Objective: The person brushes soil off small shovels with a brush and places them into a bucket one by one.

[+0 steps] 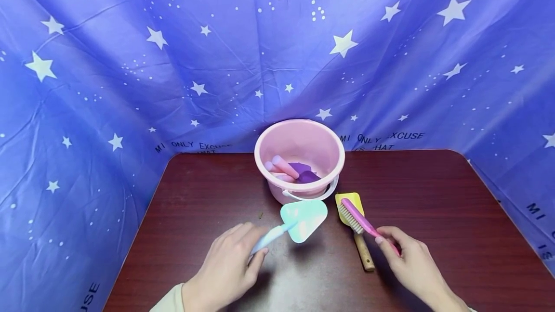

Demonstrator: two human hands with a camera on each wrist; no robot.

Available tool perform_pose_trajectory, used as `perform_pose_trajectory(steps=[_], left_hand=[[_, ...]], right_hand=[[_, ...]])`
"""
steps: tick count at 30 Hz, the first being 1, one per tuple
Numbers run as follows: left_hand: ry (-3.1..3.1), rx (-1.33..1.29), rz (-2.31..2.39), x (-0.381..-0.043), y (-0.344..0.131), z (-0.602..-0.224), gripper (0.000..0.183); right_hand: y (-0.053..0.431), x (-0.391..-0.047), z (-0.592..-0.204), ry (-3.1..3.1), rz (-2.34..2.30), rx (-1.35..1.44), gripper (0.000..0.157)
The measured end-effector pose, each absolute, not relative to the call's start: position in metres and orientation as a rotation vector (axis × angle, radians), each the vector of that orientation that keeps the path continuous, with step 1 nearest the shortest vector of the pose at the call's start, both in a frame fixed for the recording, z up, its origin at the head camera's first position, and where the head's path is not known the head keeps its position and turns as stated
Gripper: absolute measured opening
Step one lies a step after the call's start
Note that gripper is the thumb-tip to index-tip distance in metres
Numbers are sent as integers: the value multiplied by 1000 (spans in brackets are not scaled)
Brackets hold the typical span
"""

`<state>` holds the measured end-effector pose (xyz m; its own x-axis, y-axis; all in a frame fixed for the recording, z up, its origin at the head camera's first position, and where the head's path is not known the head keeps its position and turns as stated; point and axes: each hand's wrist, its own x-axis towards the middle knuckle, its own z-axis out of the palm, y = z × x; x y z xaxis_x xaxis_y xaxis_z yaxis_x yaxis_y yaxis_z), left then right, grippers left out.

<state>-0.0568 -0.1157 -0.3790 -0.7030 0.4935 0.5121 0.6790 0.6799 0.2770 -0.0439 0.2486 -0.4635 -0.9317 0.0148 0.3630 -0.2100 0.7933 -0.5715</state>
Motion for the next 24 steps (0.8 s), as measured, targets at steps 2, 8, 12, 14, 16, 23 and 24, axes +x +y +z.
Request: perform_pose_trajectory(steps=[2, 8, 12, 14, 16, 23, 24], left_hand=[[-2497, -915, -645, -59, -115, -375, 31], [-2478, -906, -647, -69, -114, -368, 34], [-2483, -884, -663, -78, -113, -365, 32], [-2488, -873, -688, -84, -113, -362, 30], [-2489, -865, -713, -90, -113, -360, 29], [-2521, -834, -706, -103, -112, -355, 28], [-2527, -830, -701, -105, -112, -355, 28]], right_hand=[[250, -44, -463, -2627, 899, 146, 20], [253, -46, -460, -2616, 882, 149, 20], [254, -46, -460, -2617, 873, 148, 20], [255, -46, -460, -2616, 876, 146, 21], [255, -47, -460, -2614, 878, 149, 21], [256, -48, -458, -2603, 863, 158, 22], [256, -48, -458, -2603, 862, 157, 21]])
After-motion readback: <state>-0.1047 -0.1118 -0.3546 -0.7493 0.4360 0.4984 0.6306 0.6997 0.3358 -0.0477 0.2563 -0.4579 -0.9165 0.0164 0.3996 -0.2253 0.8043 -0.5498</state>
